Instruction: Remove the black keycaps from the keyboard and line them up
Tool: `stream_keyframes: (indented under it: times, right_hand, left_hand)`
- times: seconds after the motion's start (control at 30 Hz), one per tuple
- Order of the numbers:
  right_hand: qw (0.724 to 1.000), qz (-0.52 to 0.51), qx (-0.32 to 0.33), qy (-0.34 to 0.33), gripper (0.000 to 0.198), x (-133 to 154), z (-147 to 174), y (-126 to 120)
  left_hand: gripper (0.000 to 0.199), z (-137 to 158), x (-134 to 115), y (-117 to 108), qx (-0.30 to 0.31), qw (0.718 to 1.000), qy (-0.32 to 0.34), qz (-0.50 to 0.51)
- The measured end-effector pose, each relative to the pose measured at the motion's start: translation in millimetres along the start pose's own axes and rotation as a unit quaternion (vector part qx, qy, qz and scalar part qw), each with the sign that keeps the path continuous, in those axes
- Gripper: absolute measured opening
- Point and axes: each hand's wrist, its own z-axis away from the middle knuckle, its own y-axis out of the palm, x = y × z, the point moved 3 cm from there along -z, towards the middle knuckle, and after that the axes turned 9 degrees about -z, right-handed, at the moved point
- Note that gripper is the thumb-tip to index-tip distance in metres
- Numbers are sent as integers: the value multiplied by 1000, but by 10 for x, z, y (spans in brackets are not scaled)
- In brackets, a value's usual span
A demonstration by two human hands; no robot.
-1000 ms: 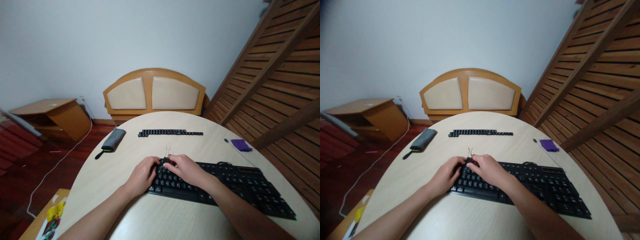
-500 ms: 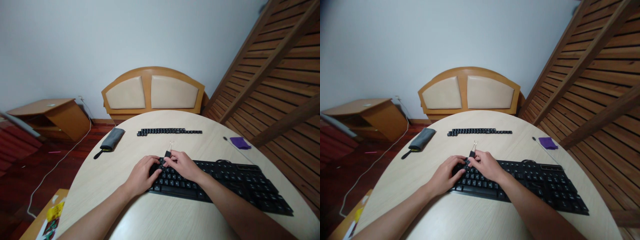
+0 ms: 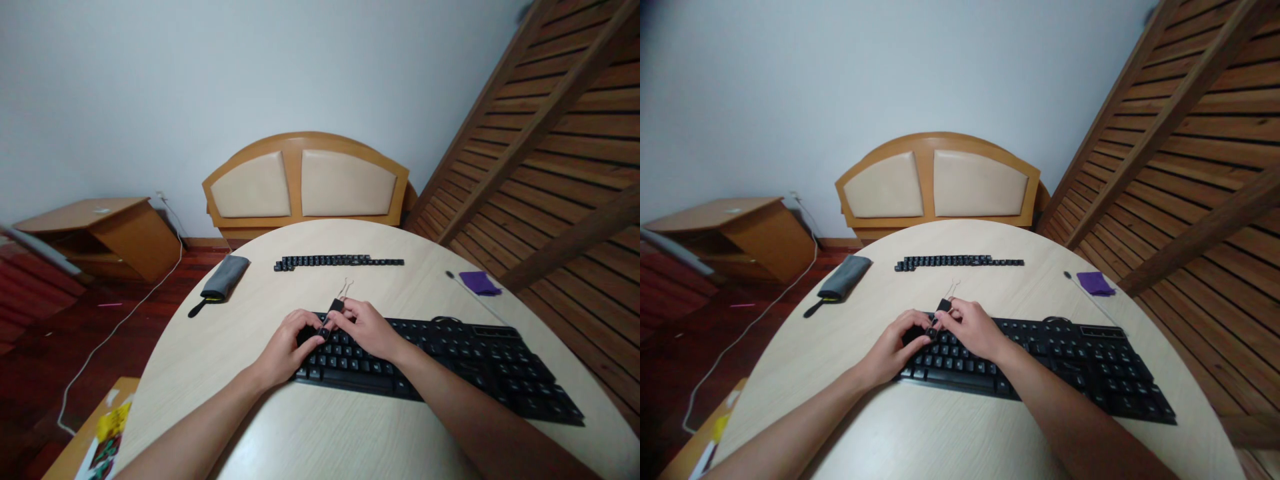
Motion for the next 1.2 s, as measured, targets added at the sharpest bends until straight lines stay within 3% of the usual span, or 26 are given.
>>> stream_keyframes:
  times: [0.27, 0.57, 0.9, 1.2]
  right_hand:
    - [998, -51, 20, 16, 32, 22, -13, -6]
    - [999, -36, 25, 8, 32, -4, -4, -18]
    - [998, -49, 26, 20, 35, -12, -12, -3]
    - [998, -59, 23, 30, 38, -20, -15, -3]
  left_hand:
    - [17, 30, -1, -3, -20, 999, 4, -39]
    - [19, 22, -111, -50, 9, 985, 86, -149]
    - [17, 29, -236, -38, -13, 961, 166, -223]
    - [17, -123, -51, -231, -109, 978, 69, -165]
